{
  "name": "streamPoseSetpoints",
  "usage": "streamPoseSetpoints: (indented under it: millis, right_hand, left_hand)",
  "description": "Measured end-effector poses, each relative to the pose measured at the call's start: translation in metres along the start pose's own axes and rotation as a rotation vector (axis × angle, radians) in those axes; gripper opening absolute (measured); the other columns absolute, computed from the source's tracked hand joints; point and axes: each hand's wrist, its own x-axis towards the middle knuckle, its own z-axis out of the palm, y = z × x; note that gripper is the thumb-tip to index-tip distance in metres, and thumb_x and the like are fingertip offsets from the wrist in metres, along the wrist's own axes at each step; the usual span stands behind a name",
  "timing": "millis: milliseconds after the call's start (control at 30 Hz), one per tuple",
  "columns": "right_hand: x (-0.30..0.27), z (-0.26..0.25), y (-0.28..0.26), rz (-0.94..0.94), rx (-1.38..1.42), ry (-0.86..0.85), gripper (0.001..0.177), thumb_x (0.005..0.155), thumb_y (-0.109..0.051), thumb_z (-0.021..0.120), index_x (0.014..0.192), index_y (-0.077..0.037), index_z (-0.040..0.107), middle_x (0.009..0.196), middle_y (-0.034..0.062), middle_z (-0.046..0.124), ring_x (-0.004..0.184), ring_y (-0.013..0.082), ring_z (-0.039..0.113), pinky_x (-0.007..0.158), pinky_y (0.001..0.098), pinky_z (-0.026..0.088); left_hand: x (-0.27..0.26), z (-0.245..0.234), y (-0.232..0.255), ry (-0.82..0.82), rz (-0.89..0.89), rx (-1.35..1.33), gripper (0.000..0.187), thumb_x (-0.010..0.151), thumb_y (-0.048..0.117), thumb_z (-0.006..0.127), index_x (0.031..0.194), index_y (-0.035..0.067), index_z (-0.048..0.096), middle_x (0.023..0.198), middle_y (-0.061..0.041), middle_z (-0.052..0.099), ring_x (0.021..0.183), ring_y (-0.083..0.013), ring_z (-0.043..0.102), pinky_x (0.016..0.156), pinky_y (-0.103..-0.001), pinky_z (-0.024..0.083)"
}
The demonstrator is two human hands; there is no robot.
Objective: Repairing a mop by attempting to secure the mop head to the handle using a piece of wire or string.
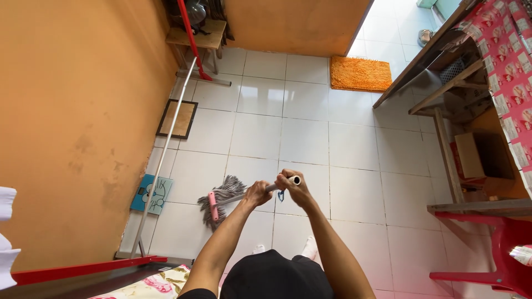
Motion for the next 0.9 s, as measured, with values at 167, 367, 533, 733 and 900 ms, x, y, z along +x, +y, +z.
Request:
streamPoseSetpoints:
  millis: [167,367,533,733,900]
  right_hand:
    - [-0.002,0.039,0.028,0.027,0.042,0.016,0.042,0.102,-0.022,0.065,0.067,-0.010,0.045,0.060,-0.0016,0.046,0.058,0.0091,0.045,0.054,0.0282,0.038]
    - [-0.012,0.050,0.032,0.017,0.017,-0.023,0.045,0.103,-0.019,0.065,0.064,-0.011,0.043,0.056,-0.0016,0.043,0.054,0.0084,0.043,0.050,0.0268,0.036]
    - [-0.031,0.039,0.022,0.009,-0.049,-0.028,0.044,0.102,-0.019,0.064,0.063,-0.010,0.045,0.055,-0.0012,0.047,0.052,0.0077,0.045,0.048,0.0264,0.037]
    - [-0.065,-0.004,0.024,-0.013,-0.033,0.012,0.044,0.100,-0.015,0.064,0.062,-0.008,0.045,0.055,-0.0005,0.048,0.052,0.0073,0.045,0.050,0.0264,0.042]
    - [-0.092,-0.045,0.000,-0.075,-0.051,0.044,0.044,0.100,-0.014,0.063,0.061,-0.008,0.045,0.055,-0.0008,0.048,0.051,0.0057,0.042,0.055,0.0271,0.049]
  left_hand:
    - [-0.026,-0.011,-0.036,0.024,-0.034,-0.014,0.018,0.080,0.014,0.056,0.080,0.012,0.073,0.079,-0.018,0.073,0.076,-0.0398,0.069,0.072,-0.051,0.056]
    - [-0.040,-0.004,-0.051,0.051,-0.016,-0.031,0.016,0.078,0.012,0.056,0.077,0.008,0.071,0.076,-0.018,0.072,0.073,-0.0390,0.069,0.070,-0.051,0.055]
    - [-0.044,0.016,-0.045,0.095,0.025,-0.055,0.014,0.078,0.013,0.058,0.076,0.007,0.071,0.076,-0.020,0.071,0.072,-0.0403,0.068,0.070,-0.051,0.055]
    - [-0.045,0.051,-0.009,0.070,0.010,-0.058,0.014,0.078,0.016,0.060,0.074,0.007,0.071,0.074,-0.019,0.071,0.072,-0.0398,0.068,0.070,-0.050,0.055]
    - [-0.043,0.082,0.043,0.008,0.028,-0.080,0.017,0.080,0.012,0.056,0.068,0.004,0.065,0.068,-0.020,0.068,0.064,-0.0382,0.065,0.065,-0.048,0.053]
